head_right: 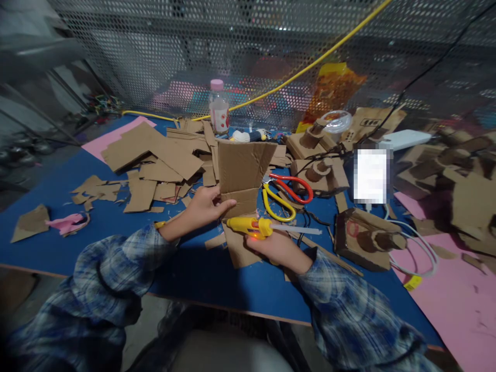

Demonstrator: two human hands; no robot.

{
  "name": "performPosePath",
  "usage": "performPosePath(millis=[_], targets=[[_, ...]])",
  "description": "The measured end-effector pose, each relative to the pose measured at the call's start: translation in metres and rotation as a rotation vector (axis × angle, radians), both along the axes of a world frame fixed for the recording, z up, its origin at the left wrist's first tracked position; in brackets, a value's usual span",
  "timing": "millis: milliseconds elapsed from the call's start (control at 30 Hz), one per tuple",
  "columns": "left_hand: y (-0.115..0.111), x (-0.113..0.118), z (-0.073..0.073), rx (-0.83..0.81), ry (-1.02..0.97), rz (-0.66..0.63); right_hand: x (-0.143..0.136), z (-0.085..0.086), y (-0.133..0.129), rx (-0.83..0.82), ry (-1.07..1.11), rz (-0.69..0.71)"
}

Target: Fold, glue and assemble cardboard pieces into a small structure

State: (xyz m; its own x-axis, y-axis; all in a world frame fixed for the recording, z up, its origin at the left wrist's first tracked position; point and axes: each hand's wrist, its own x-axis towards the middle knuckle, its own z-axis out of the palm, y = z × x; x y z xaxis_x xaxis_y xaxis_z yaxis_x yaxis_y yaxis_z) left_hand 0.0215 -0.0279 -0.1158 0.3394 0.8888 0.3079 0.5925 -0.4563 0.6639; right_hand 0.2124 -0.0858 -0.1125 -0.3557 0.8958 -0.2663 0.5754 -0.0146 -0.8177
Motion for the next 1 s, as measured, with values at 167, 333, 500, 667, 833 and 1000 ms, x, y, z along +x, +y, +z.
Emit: performPosePath(millis=[167, 333, 500, 667, 833, 1000], targets=[[0.0, 0.0, 0.0, -0.002, 0.01, 0.004, 0.001, -0.002, 0.0, -0.01, -0.006, 0.023], [0.001, -0.001, -0.002, 0.019, 0.001, -0.008, 0.004, -0.005, 0.002, 0.079, 0.039, 0.066], [0.002, -0.001, -0.003, 0.003, -0.002, 0.003, 0.004, -0.005, 0.001, 0.099, 0.034, 0.064], [0.002, 0.0, 0.0, -0.019, 0.009, 0.006, 0.009, -0.012, -0.001, -0.025, 0.06, 0.025], [0.008, -0.005, -0.007, -0.086, -0.006, 0.017, 0.018, -0.012, 0.0, -0.176, 0.28, -0.016], [0.016, -0.011, -0.014, -0.131, 0.1, 0.065, 0.025, -0.003, -0.002, -0.084, 0.457, -0.088]])
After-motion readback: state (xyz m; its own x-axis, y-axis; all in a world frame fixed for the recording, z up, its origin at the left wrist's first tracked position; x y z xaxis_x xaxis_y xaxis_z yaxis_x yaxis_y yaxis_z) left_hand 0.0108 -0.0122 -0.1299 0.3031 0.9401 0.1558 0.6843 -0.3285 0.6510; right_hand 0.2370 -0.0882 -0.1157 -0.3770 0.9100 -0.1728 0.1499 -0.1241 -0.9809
